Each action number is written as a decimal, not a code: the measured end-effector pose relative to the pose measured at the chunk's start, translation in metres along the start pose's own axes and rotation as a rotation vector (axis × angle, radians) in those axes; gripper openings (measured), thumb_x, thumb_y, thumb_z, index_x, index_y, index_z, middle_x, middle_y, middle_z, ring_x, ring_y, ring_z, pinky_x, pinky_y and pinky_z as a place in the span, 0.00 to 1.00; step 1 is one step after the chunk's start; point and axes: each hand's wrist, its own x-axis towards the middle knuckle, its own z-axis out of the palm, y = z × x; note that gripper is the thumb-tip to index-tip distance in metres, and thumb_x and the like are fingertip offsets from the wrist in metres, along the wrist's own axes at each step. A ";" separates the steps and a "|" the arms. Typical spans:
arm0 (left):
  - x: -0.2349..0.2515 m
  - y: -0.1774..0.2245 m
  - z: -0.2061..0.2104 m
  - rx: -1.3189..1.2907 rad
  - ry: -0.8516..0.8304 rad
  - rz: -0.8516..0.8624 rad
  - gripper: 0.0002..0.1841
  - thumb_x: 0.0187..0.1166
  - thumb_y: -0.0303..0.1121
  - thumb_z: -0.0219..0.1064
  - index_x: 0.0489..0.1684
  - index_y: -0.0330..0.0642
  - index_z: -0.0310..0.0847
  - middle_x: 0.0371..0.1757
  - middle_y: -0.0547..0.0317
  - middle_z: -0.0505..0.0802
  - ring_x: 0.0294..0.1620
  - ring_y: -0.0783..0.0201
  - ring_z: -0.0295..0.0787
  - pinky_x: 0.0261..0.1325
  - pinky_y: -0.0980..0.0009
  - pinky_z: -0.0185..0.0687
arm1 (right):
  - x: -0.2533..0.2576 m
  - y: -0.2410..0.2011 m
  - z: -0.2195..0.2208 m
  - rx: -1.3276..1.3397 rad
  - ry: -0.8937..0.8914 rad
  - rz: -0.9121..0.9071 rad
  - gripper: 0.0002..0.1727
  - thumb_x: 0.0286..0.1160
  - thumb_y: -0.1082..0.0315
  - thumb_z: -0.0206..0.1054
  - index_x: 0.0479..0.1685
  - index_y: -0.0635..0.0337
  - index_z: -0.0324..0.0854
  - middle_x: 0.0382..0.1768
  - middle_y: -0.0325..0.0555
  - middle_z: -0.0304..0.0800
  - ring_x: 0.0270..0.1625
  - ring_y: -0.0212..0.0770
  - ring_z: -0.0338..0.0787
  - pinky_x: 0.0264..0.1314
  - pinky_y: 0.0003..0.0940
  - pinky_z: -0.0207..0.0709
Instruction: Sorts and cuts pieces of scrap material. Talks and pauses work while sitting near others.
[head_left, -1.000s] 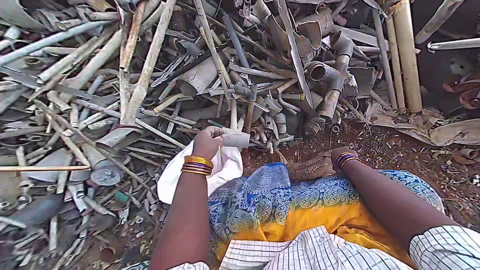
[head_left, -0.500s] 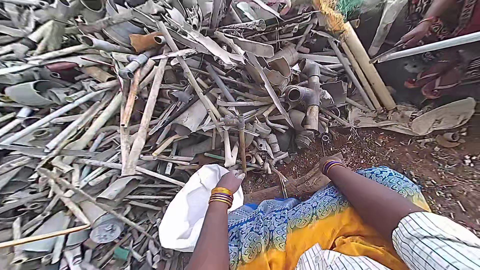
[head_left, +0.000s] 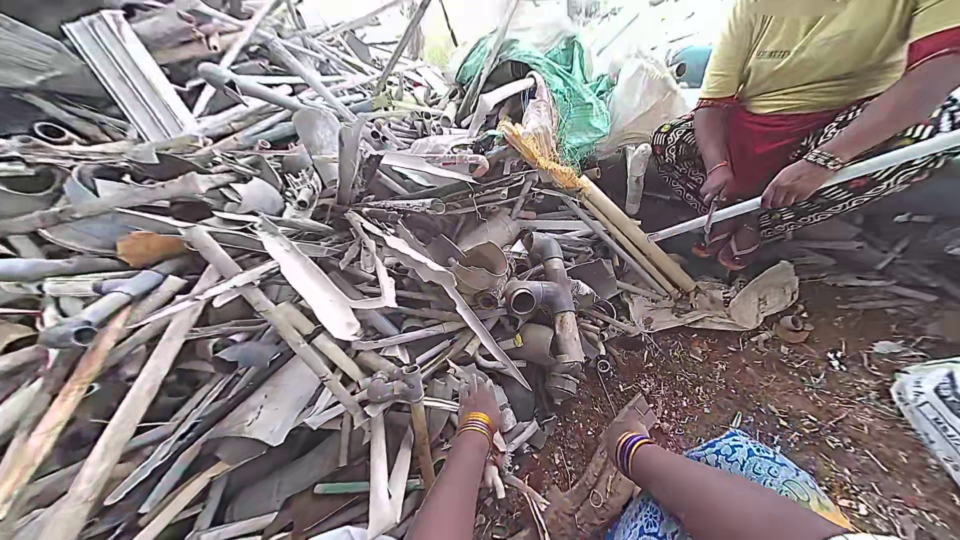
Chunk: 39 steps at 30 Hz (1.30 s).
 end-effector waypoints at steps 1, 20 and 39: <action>0.015 -0.003 0.004 0.021 0.001 -0.007 0.37 0.82 0.37 0.64 0.90 0.32 0.58 0.93 0.32 0.59 0.97 0.37 0.41 0.95 0.39 0.30 | 0.001 0.002 -0.002 -0.004 -0.007 -0.006 0.18 0.85 0.70 0.57 0.66 0.71 0.81 0.73 0.67 0.81 0.77 0.66 0.80 0.70 0.66 0.75; -0.116 0.077 0.031 -0.269 -0.112 0.014 0.26 0.88 0.34 0.58 0.85 0.37 0.69 0.79 0.39 0.82 0.80 0.42 0.79 0.82 0.43 0.70 | -0.018 0.022 0.010 0.027 0.032 -0.040 0.24 0.90 0.64 0.50 0.75 0.68 0.76 0.82 0.62 0.73 0.86 0.63 0.71 0.82 0.64 0.64; -0.209 -0.016 0.040 -1.422 0.674 -0.439 0.26 0.93 0.40 0.57 0.84 0.34 0.69 0.74 0.35 0.84 0.73 0.44 0.85 0.77 0.48 0.75 | -0.094 0.056 0.040 0.368 1.094 -0.872 0.28 0.80 0.62 0.59 0.74 0.71 0.79 0.44 0.65 0.95 0.39 0.61 0.95 0.49 0.59 0.86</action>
